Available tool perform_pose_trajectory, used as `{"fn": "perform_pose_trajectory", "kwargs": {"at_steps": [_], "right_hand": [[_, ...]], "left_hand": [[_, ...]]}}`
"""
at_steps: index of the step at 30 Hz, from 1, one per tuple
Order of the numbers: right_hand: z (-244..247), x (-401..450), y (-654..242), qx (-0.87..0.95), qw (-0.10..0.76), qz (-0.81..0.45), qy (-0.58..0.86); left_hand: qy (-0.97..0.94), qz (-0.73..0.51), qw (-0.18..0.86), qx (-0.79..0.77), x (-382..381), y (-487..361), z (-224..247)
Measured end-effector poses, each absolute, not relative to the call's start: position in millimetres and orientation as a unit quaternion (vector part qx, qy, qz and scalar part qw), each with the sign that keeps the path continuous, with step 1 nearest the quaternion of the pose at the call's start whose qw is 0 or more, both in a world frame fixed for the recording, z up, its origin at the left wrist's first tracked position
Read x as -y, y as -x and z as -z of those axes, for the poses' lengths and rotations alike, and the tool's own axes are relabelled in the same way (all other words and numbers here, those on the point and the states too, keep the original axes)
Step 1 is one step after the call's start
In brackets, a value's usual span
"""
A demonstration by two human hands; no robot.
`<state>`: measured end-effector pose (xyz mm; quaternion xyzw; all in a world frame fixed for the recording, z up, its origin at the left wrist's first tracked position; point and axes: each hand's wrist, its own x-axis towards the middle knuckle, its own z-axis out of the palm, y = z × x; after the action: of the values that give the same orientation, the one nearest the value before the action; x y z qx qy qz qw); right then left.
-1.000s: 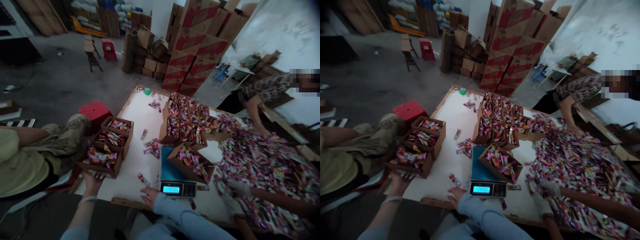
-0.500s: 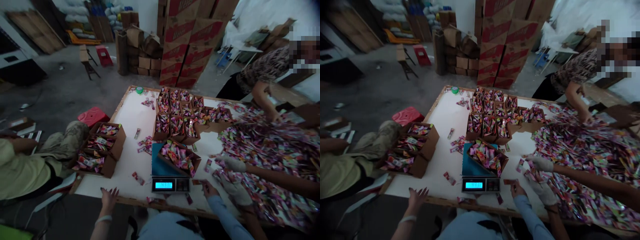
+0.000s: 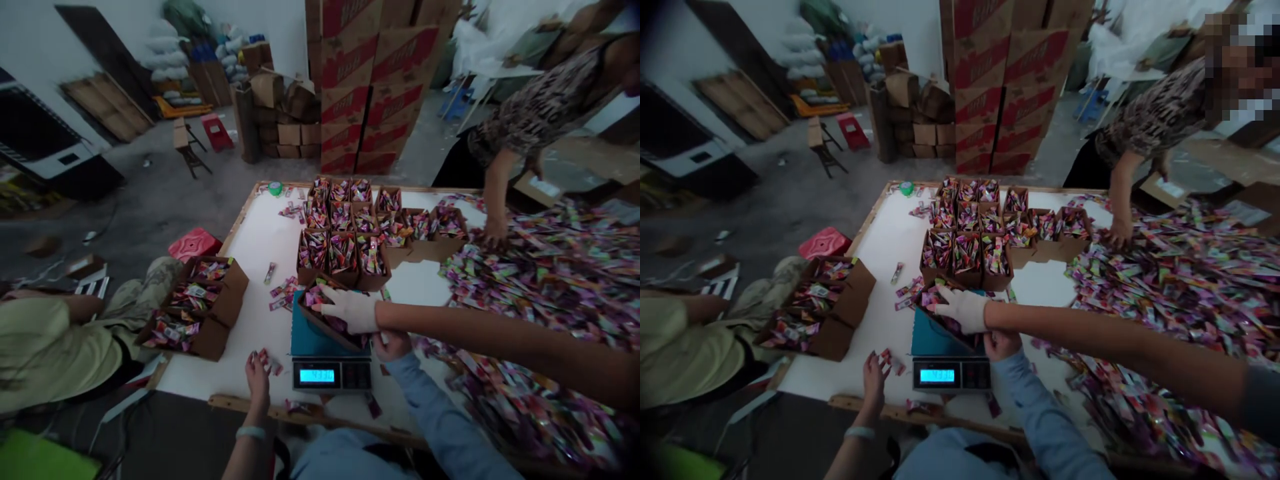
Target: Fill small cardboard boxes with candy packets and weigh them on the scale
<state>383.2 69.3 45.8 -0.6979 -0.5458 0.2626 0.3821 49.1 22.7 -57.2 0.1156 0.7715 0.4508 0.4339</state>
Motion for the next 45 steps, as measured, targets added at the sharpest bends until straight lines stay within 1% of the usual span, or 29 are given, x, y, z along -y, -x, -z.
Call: {"fn": "perform_pose_trajectory", "kwargs": {"at_steps": [4,9,13,16,20,23,25,28,30,32,35,36,37,38,40,43,45], "right_hand": [[-21,-27,-377,0.604,0.396,-0.194,0.664],[-13,-4,-364,0.617,0.414,-0.154,0.651],[-14,-4,-348,0.641,0.447,-0.054,0.621],[-23,-8,-345,0.654,0.453,-0.007,0.606],[-48,-17,-349,0.657,0.455,0.033,0.6],[-68,-32,-351,0.665,0.469,0.058,0.578],[-76,-46,-351,0.687,0.46,0.054,0.56],[-81,-70,-347,0.731,0.404,0.029,0.549],[-82,-84,-340,0.757,0.334,0.007,0.562],[-85,-94,-328,0.773,0.22,-0.022,0.594],[-91,-102,-302,0.746,-0.002,-0.075,0.662],[-92,-104,-294,0.727,-0.064,-0.09,0.677],[-93,-106,-287,0.713,-0.108,-0.102,0.685],[-92,-107,-283,0.708,-0.134,-0.114,0.684],[-89,-110,-281,0.723,-0.143,-0.137,0.662],[-86,-114,-296,0.759,-0.112,-0.165,0.62],[-85,-114,-310,0.774,-0.072,-0.161,0.608]], "left_hand": [[-0.114,-0.461,0.434,-0.765,-20,-51,56],[-0.135,-0.462,0.419,-0.77,-18,-42,56],[-0.145,-0.483,0.43,-0.749,-31,-37,51],[-0.156,-0.499,0.421,-0.741,-42,-34,50],[-0.161,-0.509,0.415,-0.736,-46,-24,52],[-0.15,-0.495,0.417,-0.747,-41,-12,56],[-0.144,-0.483,0.416,-0.757,-36,-3,59],[-0.13,-0.483,0.408,-0.764,-27,11,66],[-0.117,-0.489,0.402,-0.765,-22,20,70],[-0.107,-0.495,0.398,-0.765,-17,27,73],[-0.099,-0.499,0.4,-0.762,-12,33,74],[-0.095,-0.5,0.4,-0.762,-11,34,74],[-0.089,-0.5,0.4,-0.763,-10,35,73],[-0.084,-0.5,0.399,-0.764,-9,35,72],[-0.076,-0.5,0.396,-0.766,-7,34,70],[-0.078,-0.495,0.397,-0.769,-3,33,68],[-0.084,-0.49,0.402,-0.769,-1,32,69]]}}
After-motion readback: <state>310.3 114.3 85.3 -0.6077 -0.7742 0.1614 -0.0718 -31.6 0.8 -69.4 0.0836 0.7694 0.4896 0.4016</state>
